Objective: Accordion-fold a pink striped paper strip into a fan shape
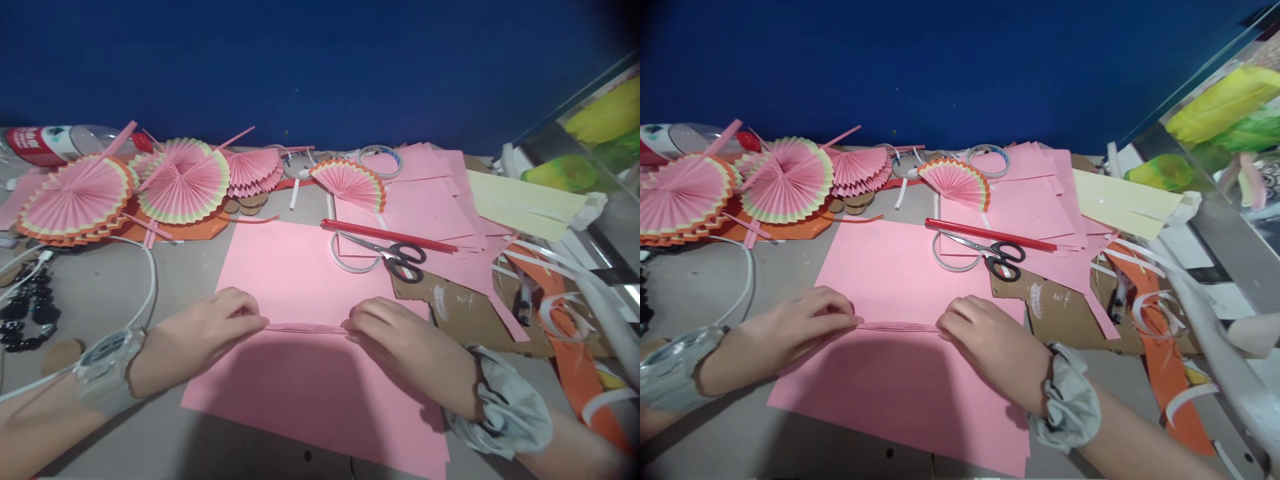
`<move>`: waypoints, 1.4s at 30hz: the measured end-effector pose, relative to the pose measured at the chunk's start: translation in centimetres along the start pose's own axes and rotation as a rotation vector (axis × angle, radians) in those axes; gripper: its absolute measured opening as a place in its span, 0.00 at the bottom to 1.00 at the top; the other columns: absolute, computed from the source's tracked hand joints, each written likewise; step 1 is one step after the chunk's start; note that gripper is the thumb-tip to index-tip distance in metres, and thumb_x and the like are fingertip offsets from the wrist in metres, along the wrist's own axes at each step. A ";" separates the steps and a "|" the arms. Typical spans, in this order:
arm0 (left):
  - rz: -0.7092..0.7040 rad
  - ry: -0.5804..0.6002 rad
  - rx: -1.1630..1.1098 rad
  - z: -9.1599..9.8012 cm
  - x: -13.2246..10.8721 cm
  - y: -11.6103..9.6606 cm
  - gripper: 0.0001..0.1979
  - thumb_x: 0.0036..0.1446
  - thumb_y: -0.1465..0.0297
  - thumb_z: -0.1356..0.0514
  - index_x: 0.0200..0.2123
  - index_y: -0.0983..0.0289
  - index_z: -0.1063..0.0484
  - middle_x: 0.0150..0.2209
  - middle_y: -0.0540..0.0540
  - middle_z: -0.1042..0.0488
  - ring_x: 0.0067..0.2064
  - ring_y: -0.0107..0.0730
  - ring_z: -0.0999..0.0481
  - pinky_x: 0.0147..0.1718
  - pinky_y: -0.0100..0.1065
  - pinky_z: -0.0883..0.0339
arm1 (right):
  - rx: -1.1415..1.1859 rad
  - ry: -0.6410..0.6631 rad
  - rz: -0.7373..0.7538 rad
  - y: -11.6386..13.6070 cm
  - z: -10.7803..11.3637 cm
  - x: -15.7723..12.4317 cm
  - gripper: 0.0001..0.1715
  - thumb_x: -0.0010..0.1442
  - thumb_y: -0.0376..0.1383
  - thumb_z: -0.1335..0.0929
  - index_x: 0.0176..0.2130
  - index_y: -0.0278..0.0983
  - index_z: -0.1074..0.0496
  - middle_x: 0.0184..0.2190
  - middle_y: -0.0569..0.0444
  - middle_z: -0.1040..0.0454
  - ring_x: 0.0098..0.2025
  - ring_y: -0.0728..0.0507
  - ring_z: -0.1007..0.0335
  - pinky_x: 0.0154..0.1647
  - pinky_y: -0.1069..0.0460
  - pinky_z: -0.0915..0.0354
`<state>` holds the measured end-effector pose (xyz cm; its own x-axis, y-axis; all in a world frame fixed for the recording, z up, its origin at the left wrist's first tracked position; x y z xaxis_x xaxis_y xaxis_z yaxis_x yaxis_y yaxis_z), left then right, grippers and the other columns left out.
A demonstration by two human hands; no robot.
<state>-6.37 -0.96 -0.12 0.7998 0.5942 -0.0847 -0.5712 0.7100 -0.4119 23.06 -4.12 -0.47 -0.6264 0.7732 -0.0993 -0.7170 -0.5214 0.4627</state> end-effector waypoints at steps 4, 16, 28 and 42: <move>-0.033 -0.023 -0.003 0.1 -0.1 0.6 0.13 0.61 0.77 0.52 0.42 0.60 0.30 0.40 0.54 0.31 0.41 0.31 0.32 0.41 0.32 0.37 | 0.039 -0.051 -0.035 -0.7 0.0 -0.4 0.08 0.64 0.34 0.41 0.38 0.37 0.34 0.37 0.52 0.33 0.40 0.47 0.37 0.42 0.49 0.39; -0.208 -0.110 0.228 0.0 -1.0 0.3 0.13 0.62 0.78 0.54 0.46 0.64 0.34 0.40 0.54 0.29 0.43 0.32 0.31 0.44 0.33 0.36 | -0.205 -0.146 0.160 -0.5 -0.4 -1.1 0.13 0.61 0.26 0.43 0.38 0.34 0.31 0.37 0.48 0.32 0.40 0.44 0.37 0.41 0.48 0.37; -0.109 -0.139 0.475 -1.7 -3.9 -1.5 0.20 0.58 0.81 0.55 0.52 0.66 0.34 0.54 0.53 0.33 0.54 0.41 0.37 0.53 0.41 0.47 | -0.502 -0.261 0.361 0.2 -1.0 -2.9 0.17 0.57 0.21 0.40 0.44 0.28 0.30 0.38 0.46 0.28 0.41 0.41 0.36 0.42 0.44 0.39; 0.060 -0.197 -0.039 -1.3 -1.1 -0.9 0.07 0.59 0.75 0.47 0.37 0.60 0.30 0.41 0.52 0.30 0.43 0.31 0.33 0.42 0.33 0.38 | 0.064 -0.140 -0.088 0.9 -1.3 -1.7 0.10 0.63 0.31 0.41 0.34 0.36 0.33 0.32 0.52 0.33 0.36 0.46 0.38 0.36 0.50 0.38</move>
<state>-6.51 -2.79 -0.84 0.7106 0.7004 0.0670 -0.6063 0.6578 -0.4469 23.08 -6.36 -1.00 -0.5100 0.8600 -0.0202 -0.7434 -0.4288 0.5134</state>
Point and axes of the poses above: each hand's wrist, its own x-axis towards the middle knuckle, its own z-axis out of the back of the hand, y = z × x, the point moved 1 cm from there along x, towards the middle knuckle
